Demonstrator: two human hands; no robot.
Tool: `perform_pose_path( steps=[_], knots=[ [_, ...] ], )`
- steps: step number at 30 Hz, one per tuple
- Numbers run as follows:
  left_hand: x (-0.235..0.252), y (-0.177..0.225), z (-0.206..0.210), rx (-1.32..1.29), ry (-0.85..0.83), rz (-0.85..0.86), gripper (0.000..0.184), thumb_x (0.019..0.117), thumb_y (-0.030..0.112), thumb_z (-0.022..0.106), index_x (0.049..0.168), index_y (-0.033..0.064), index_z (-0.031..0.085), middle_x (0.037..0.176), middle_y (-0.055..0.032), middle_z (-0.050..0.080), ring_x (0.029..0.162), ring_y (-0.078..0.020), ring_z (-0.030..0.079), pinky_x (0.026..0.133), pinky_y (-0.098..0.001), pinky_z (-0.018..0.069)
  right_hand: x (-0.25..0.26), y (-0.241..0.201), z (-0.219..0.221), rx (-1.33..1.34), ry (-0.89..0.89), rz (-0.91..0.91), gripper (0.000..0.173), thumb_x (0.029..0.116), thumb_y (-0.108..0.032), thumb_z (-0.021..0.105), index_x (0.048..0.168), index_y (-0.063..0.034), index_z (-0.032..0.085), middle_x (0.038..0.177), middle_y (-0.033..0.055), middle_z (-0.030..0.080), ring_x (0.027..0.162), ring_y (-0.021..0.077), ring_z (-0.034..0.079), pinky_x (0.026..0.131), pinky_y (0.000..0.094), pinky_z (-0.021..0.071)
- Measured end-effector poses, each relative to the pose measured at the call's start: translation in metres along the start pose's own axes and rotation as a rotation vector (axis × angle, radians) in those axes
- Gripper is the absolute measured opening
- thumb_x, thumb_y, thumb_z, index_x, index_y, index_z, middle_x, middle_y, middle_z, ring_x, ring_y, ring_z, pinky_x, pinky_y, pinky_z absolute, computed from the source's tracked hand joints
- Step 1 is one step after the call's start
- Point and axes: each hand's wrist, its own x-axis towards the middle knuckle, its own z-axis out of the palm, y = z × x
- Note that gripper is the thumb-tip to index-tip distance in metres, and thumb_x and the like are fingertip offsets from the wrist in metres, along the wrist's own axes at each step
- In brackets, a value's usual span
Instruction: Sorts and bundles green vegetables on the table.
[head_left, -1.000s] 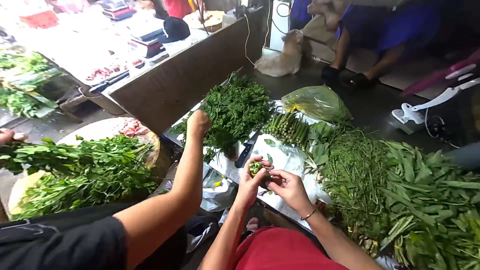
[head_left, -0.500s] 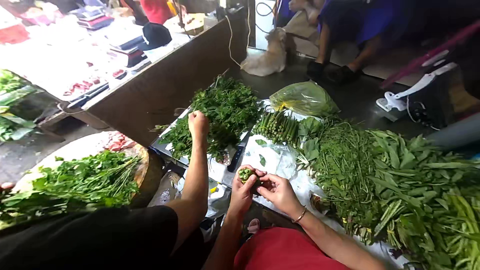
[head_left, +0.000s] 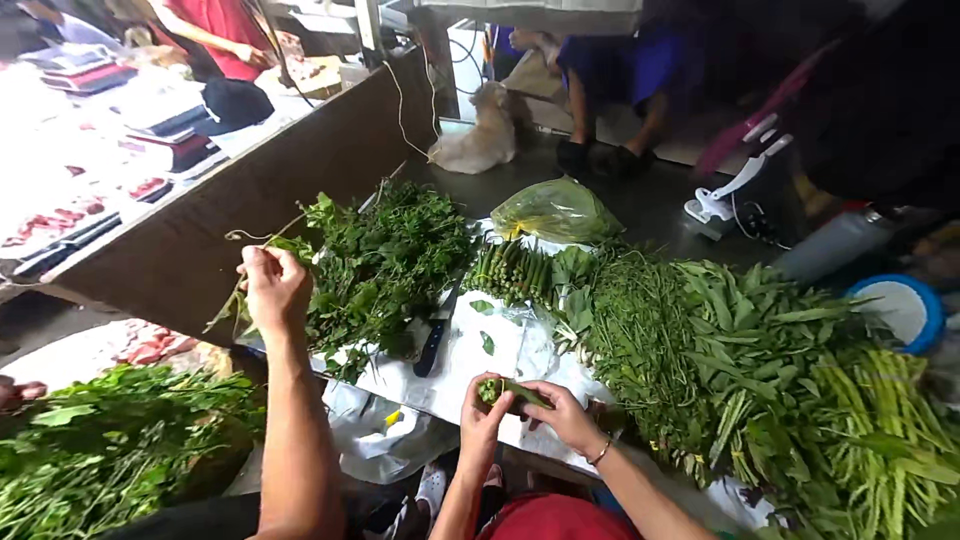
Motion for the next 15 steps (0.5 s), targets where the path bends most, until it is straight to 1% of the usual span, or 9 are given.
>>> perform_pose_path(
  steps=[1, 3, 5, 6, 8, 10, 11, 13, 15],
  knots=[
    [-0.001, 0.0, -0.001, 0.051, -0.016, -0.016, 0.043, 0.0847, 0.011, 0.073, 0.122, -0.0023, 0.056, 0.105, -0.0075, 0.069, 0.094, -0.0141, 0.069, 0.083, -0.0326, 0.0605, 0.0, -0.001, -0.011, -0.019, 0.006, -0.004, 0.032, 0.096, -0.004, 0.064, 0.128, 0.0022, 0.065, 0.111, 0.0102, 0.072, 0.084, 0.0144, 0.071, 0.072, 0.0312, 0.0619],
    [-0.003, -0.002, -0.008, 0.212, -0.116, -0.063, 0.04, 0.0848, 0.012, 0.076, 0.119, -0.0021, 0.061, 0.106, -0.0086, 0.07, 0.094, -0.0154, 0.07, 0.084, -0.0346, 0.0609, 0.002, 0.001, -0.031, -0.05, -0.012, 0.025, 0.028, 0.0932, -0.002, 0.067, 0.121, 0.0018, 0.068, 0.106, 0.0086, 0.073, 0.078, 0.0117, 0.07, 0.069, 0.0284, 0.0606],
    [-0.005, -0.004, -0.018, 0.411, -0.276, -0.169, 0.037, 0.0876, 0.017, 0.076, 0.119, 0.0008, 0.066, 0.108, -0.0081, 0.072, 0.096, -0.0151, 0.07, 0.088, -0.0364, 0.0594, 0.006, 0.005, -0.042, -0.09, -0.043, 0.089, 0.028, 0.0923, -0.002, 0.069, 0.12, 0.0018, 0.069, 0.104, 0.0087, 0.074, 0.075, 0.0108, 0.069, 0.067, 0.0277, 0.0597],
    [-0.005, -0.004, -0.021, 0.492, -0.365, -0.228, 0.038, 0.0891, 0.022, 0.076, 0.121, 0.0027, 0.067, 0.11, -0.0078, 0.072, 0.098, -0.0149, 0.07, 0.09, -0.0371, 0.0583, 0.01, 0.009, -0.044, -0.115, -0.051, 0.114, 0.027, 0.0936, -0.006, 0.07, 0.12, 0.0014, 0.069, 0.099, 0.0078, 0.073, 0.072, 0.0099, 0.068, 0.065, 0.0269, 0.059],
    [-0.004, -0.003, -0.023, 0.577, -0.514, -0.352, 0.043, 0.091, 0.026, 0.074, 0.126, 0.0031, 0.065, 0.111, -0.0099, 0.071, 0.099, -0.0173, 0.069, 0.093, -0.0408, 0.0572, 0.019, 0.012, -0.041, -0.185, -0.057, 0.155, 0.029, 0.0957, -0.013, 0.069, 0.121, 0.0005, 0.067, 0.092, 0.0066, 0.071, 0.068, 0.0095, 0.065, 0.063, 0.0269, 0.0572],
    [0.004, -0.008, -0.02, 0.576, -0.597, -0.449, 0.043, 0.0931, 0.026, 0.071, 0.127, 0.0016, 0.062, 0.105, -0.0116, 0.072, 0.091, -0.0197, 0.07, 0.087, -0.0425, 0.0582, 0.029, 0.012, -0.036, -0.251, -0.04, 0.177, 0.037, 0.0974, -0.017, 0.067, 0.13, -0.0003, 0.063, 0.09, 0.0081, 0.07, 0.069, 0.0123, 0.065, 0.064, 0.0302, 0.0571],
    [0.01, -0.011, -0.018, 0.547, -0.613, -0.485, 0.042, 0.0939, 0.026, 0.069, 0.127, 0.0013, 0.06, 0.102, -0.0113, 0.071, 0.087, -0.0196, 0.071, 0.084, -0.0417, 0.0589, 0.033, 0.011, -0.035, -0.276, -0.014, 0.183, 0.04, 0.099, -0.018, 0.066, 0.135, -0.0005, 0.06, 0.093, 0.01, 0.07, 0.071, 0.0147, 0.066, 0.066, 0.0329, 0.0576],
    [0.026, -0.011, -0.018, 0.458, -0.575, -0.522, 0.041, 0.095, 0.022, 0.067, 0.128, -0.0004, 0.058, 0.1, -0.0121, 0.071, 0.083, -0.0199, 0.07, 0.081, -0.041, 0.0591, 0.042, 0.008, -0.033, -0.288, 0.056, 0.189, 0.042, 0.1028, -0.017, 0.06, 0.141, -0.0001, 0.055, 0.104, 0.0155, 0.071, 0.083, 0.0211, 0.07, 0.074, 0.0395, 0.0592],
    [0.044, -0.009, -0.019, 0.363, -0.465, -0.516, 0.042, 0.0954, 0.021, 0.066, 0.128, -0.0021, 0.056, 0.099, -0.0131, 0.068, 0.081, -0.0198, 0.068, 0.079, -0.0402, 0.0587, 0.049, 0.013, -0.036, -0.29, 0.134, 0.125, 0.038, 0.1034, -0.013, 0.056, 0.139, 0.0016, 0.056, 0.105, 0.0172, 0.072, 0.084, 0.023, 0.072, 0.073, 0.04, 0.061]
  ],
)
